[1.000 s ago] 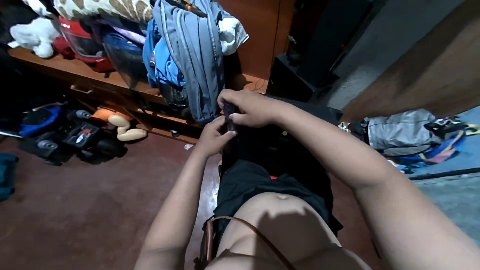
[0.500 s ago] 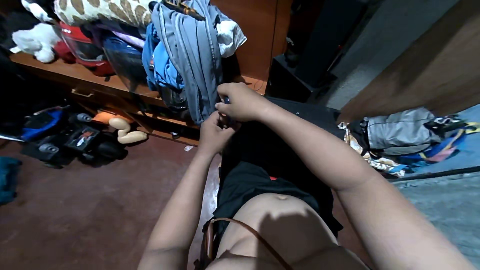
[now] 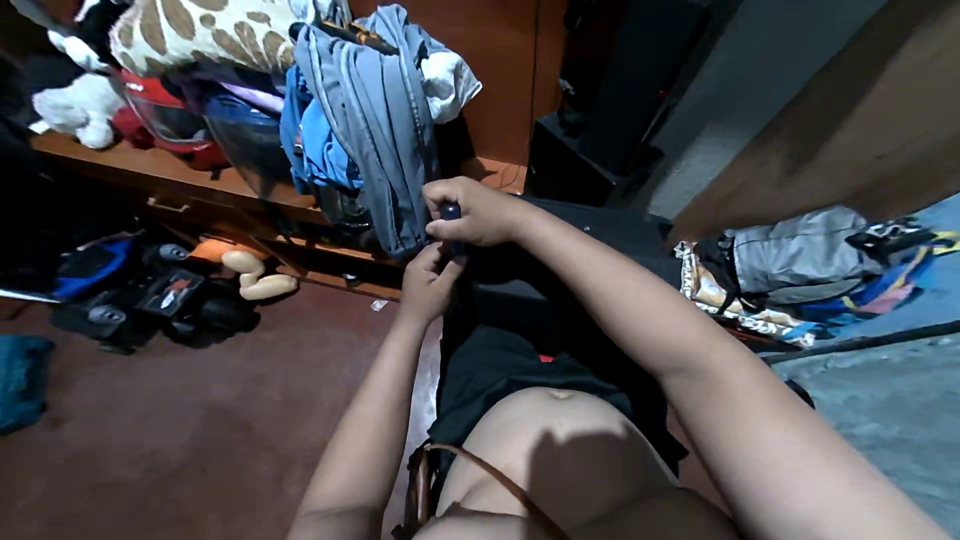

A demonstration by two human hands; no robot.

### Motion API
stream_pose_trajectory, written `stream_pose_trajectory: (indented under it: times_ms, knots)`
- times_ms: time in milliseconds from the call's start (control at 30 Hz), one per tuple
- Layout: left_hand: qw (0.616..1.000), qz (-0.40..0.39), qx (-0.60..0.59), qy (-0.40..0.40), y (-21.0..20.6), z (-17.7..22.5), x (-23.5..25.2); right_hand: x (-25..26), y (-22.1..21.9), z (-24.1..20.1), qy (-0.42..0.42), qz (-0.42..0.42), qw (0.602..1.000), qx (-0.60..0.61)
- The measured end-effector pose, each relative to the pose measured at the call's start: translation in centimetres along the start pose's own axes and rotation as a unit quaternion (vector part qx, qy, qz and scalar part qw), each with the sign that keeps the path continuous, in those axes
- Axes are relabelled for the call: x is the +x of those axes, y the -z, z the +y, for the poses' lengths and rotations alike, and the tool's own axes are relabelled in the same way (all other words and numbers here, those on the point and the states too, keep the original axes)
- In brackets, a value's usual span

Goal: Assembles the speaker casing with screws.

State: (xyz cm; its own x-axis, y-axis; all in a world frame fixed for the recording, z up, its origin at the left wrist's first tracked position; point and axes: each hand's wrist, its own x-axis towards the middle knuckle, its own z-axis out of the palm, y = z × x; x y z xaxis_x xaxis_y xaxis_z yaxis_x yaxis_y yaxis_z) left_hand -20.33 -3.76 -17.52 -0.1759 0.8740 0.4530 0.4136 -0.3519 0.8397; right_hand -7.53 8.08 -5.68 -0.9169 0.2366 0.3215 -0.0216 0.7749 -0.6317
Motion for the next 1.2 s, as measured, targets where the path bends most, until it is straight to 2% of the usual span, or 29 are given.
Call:
stream_pose_trajectory:
  times_ms: [67, 100, 200, 267, 367, 400, 433, 500, 567, 600, 667, 767, 800, 867, 933, 1000, 1200]
  knots:
    - [0.999, 0.023, 0.029, -0.012, -0.1, -0.3, 0.0, -0.1, -0.4, -1.8, -0.076, 0.033, 0.994, -0.067]
    - [0.999, 0.038, 0.035, -0.017, -0.3, -0.3, 0.1, -0.2, -1.1, -2.9, -0.124, 0.082, 0.986, -0.071]
    - [0.994, 0.091, 0.056, 0.004, -1.4, 0.6, 0.1, 0.1, -4.0, -4.5, -0.185, 0.276, 0.941, 0.063]
    - [0.994, 0.095, 0.055, 0.018, -1.7, 0.5, -0.1, 0.4, -5.1, -3.3, -0.148, 0.319, 0.921, 0.166]
    - [0.999, 0.050, -0.002, 0.015, -0.9, -0.2, -0.9, 0.9, -4.8, -0.3, -0.021, 0.257, 0.891, 0.372]
    - [0.999, 0.039, -0.008, 0.017, -0.7, 0.0, -1.2, 1.1, -4.6, 0.2, 0.004, 0.235, 0.889, 0.394]
    - [0.999, 0.036, 0.002, 0.018, -0.5, 0.1, -1.3, 1.2, -4.5, 0.3, 0.018, 0.238, 0.897, 0.373]
    - [0.997, 0.041, 0.062, 0.011, -0.7, -0.2, -1.4, 1.3, -4.8, -0.8, -0.006, 0.309, 0.924, 0.223]
    - [0.992, 0.040, 0.117, 0.032, -1.3, -1.2, -1.5, 1.4, -5.5, -2.4, -0.074, 0.381, 0.916, 0.101]
    - [0.990, 0.039, 0.126, 0.052, -1.8, -1.7, -1.8, 1.5, -5.7, -2.7, -0.096, 0.398, 0.908, 0.087]
    - [0.989, 0.031, 0.118, 0.084, -2.6, -2.8, -2.7, 1.5, -5.4, -2.4, -0.121, 0.385, 0.905, 0.135]
    - [0.988, 0.013, 0.105, 0.109, -3.1, -3.1, -3.3, 2.1, -4.2, -0.7, -0.127, 0.314, 0.903, 0.264]
    - [0.988, 0.008, 0.103, 0.112, -3.1, -3.0, -3.4, 2.2, -3.9, -0.6, -0.126, 0.288, 0.911, 0.268]
    - [0.989, 0.008, 0.100, 0.111, -3.1, -2.9, -3.3, 2.3, -3.9, -1.3, -0.109, 0.266, 0.936, 0.202]
    - [0.991, 0.011, 0.083, 0.109, -3.1, -3.0, -3.5, 2.1, -4.8, -2.2, -0.083, 0.282, 0.949, 0.112]
    - [0.992, 0.009, 0.065, 0.111, -3.1, -3.1, -3.8, 1.6, -5.9, -2.7, -0.068, 0.306, 0.946, 0.088]
    - [0.996, -0.003, 0.053, 0.077, -3.1, -3.5, -3.3, 1.1, -5.4, -1.3, -0.051, 0.339, 0.916, 0.209]
